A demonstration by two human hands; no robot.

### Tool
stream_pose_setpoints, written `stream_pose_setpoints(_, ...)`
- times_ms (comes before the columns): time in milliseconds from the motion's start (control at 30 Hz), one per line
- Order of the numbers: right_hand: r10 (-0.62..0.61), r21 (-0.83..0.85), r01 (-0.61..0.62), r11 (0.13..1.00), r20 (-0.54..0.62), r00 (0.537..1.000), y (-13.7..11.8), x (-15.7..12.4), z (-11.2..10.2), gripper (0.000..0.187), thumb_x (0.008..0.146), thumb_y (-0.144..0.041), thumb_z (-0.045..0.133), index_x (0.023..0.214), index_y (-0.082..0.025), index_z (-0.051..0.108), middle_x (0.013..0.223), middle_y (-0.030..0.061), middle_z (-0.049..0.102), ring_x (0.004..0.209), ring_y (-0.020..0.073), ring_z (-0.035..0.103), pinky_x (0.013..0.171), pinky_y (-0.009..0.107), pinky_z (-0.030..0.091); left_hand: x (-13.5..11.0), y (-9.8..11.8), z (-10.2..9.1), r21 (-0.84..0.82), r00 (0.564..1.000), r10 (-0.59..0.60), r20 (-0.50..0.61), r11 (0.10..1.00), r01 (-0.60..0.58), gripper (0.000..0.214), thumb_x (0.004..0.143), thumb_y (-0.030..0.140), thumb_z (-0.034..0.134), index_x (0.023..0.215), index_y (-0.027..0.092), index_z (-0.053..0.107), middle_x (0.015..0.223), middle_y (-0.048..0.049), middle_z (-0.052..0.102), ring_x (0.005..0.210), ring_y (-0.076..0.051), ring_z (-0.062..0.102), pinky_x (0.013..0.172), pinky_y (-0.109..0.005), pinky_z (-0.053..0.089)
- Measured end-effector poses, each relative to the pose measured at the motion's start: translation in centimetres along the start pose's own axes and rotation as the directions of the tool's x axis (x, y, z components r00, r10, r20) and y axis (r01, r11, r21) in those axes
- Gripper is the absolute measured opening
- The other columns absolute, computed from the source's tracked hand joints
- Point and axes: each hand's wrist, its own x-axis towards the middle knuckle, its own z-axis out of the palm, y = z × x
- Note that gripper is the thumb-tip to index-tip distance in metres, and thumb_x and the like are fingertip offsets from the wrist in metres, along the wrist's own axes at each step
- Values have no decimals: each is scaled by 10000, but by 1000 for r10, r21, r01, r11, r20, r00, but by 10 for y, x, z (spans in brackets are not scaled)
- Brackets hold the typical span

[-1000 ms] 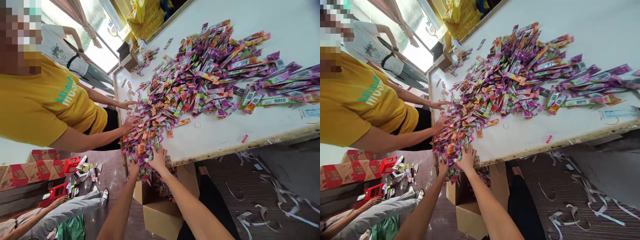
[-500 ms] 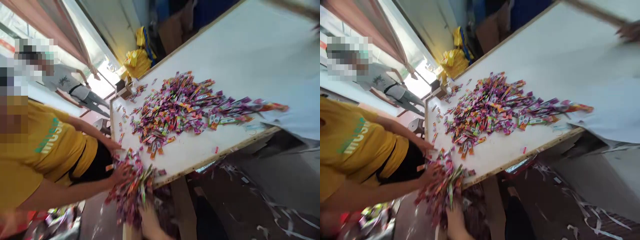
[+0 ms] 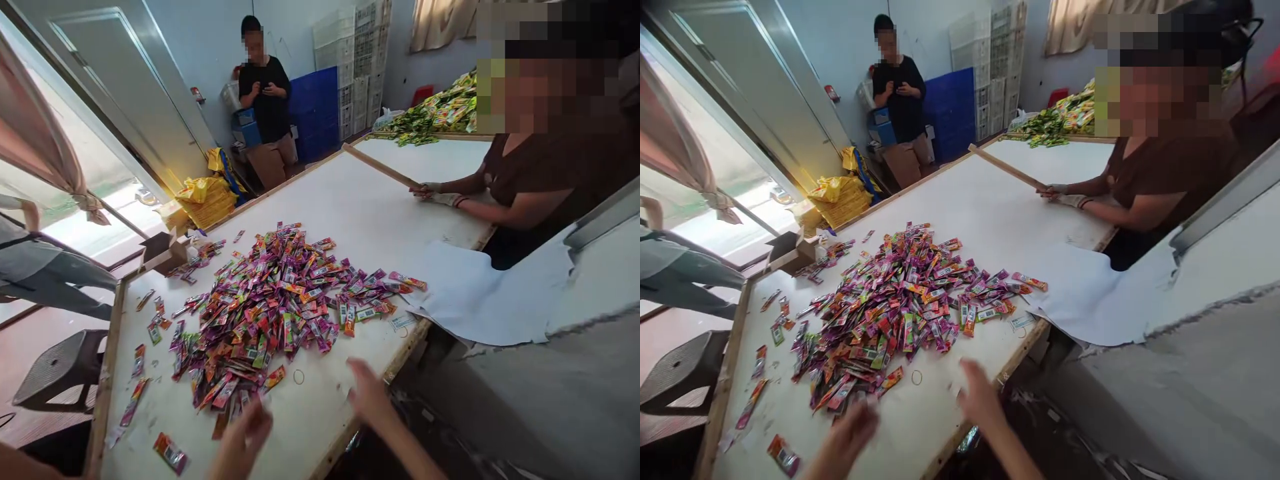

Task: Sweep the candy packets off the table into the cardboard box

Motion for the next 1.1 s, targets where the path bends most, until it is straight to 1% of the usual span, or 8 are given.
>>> stream_pose_setpoints(67,45,-156,-105,982,-346,937,30,51,-56,549,714,-278,477,1218,-61,496,1200,228,518,1161,329,473,1019,501,388,65,32,-10,110,956,133,-261,988,-107,608,775,633,464,1192,201,567,1141,-132,601,1201,-305,501,1043,-481,387)
stream_pose_setpoints(133,13,-301,-193,934,-509,861,54,107,-105,611,752,-345,505,1255,-6,437,1219,268,477,1197,364,419,1026,507,358,129,53,-27,309,860,256,-442,943,-122,765,733,640,481,1273,99,494,1278,-209,515,1279,-353,411,1083,-510,318)
stream_pose_setpoints(233,93,-466,-381,799,-529,843,79,170,-147,656,822,-452,529,1285,0,420,1316,295,403,1297,408,297,1085,535,230,198,55,-47,506,859,140,-493,849,152,906,700,639,537,1372,51,388,1452,-251,327,1365,-415,259,1113,-554,219)
stream_pose_setpoints(333,259,-517,-511,687,-482,837,85,198,-150,647,849,-502,529,1290,-36,445,1250,271,480,1276,400,340,1090,548,171,224,31,-53,513,863,-84,-498,774,371,886,744,684,466,1422,125,348,1504,-228,249,1389,-455,171,1113,-603,128)
stream_pose_setpoints(533,35,-602,-176,779,-238,971,44,199,-69,698,772,-531,595,1316,-112,470,1242,193,498,1297,359,329,1130,532,70,222,6,-50,506,896,-217,-388,762,404,771,809,686,353,1426,224,371,1493,-152,304,1405,-432,134,1125,-596,81)
stream_pose_setpoints(733,-90,-452,51,890,-65,994,-21,153,47,648,738,-400,609,1301,-101,493,1302,185,438,1284,323,315,1150,484,89,197,2,-37,477,901,-230,-367,786,395,662,839,617,445,1381,236,439,1466,-119,358,1388,-406,180,1118,-595,122)
stream_pose_setpoints(967,-155,-231,171,958,86,984,-72,61,127,554,803,-316,513,1318,-113,505,1338,158,432,1316,294,271,1172,472,46,100,-45,-23,442,859,-284,-426,763,472,615,843,511,537,1371,205,468,1473,-107,362,1392,-397,168,1124,-589,159)
stream_pose_setpoints(1100,-193,-115,244,963,340,921,-93,11,145,663,772,-287,554,1383,-66,422,1403,194,364,1351,322,229,1173,495,56,27,-78,-18,430,800,-377,-467,693,578,606,841,477,535,1378,205,463,1466,-95,380,1393,-396,189,1136,-577,161)
